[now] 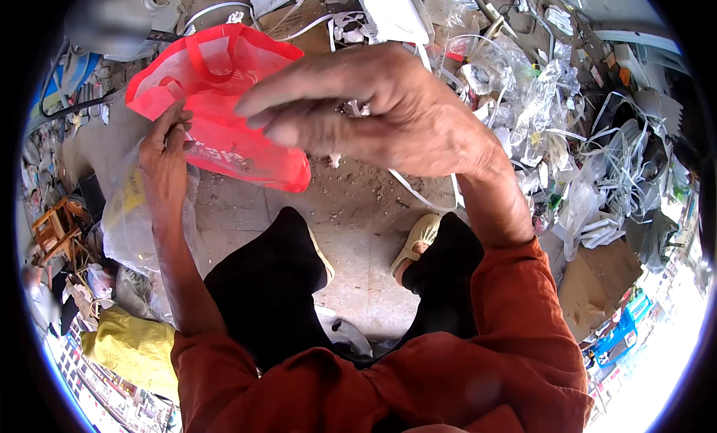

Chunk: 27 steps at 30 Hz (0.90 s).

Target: The person sorts through a pile of waste on the floor, picking up and placing various items into a red bag, including plastic, paper, cardboard, and small electronic components.

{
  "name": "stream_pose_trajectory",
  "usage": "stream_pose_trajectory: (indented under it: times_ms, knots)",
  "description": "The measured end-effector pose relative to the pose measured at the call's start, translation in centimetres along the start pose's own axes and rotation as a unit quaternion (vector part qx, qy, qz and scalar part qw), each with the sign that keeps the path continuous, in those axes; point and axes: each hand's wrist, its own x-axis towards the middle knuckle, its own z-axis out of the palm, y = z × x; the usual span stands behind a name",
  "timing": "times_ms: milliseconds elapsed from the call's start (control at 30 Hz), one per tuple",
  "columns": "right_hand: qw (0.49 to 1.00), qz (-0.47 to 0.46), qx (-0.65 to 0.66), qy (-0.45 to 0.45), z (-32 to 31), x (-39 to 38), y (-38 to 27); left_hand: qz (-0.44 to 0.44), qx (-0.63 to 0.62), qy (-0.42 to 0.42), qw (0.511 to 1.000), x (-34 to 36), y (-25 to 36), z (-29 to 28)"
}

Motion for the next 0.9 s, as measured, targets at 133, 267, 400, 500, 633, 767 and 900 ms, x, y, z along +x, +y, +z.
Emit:
stream_pose_trajectory:
  times_ms: [133, 267, 400, 500, 633, 767, 900]
  knots:
    - [0.887, 0.254, -0.347, 0.171, -13.7, -3.3, 11.2, 0.138, 0.191, -0.031, 0.971, 3.0, 2.4, 3.1]
    - [0.837, 0.352, -0.419, 0.026, -11.5, -5.0, 22.6, 0.139, 0.238, -0.036, 0.961, 4.9, 0.8, 5.7]
    - [0.738, 0.402, -0.542, 0.024, -6.6, -8.0, 27.3, 0.196, 0.285, -0.008, 0.938, 9.2, -3.1, 8.7]
    - [0.78, 0.322, -0.534, 0.042, -10.3, -9.8, 28.7, 0.182, 0.335, -0.007, 0.924, 11.0, -4.6, 10.4]
    - [0.885, 0.4, -0.187, 0.147, -19.0, -10.7, 25.6, 0.177, 0.381, -0.034, 0.907, 14.6, -8.4, 9.0]
    - [0.723, 0.308, -0.604, 0.132, -28.2, -18.6, 24.0, 0.203, 0.387, -0.017, 0.9, 21.8, -11.2, 8.2]
    - [0.697, 0.485, -0.516, 0.115, -29.3, -24.7, 23.8, 0.077, 0.418, -0.106, 0.899, 26.5, -10.4, 9.2]
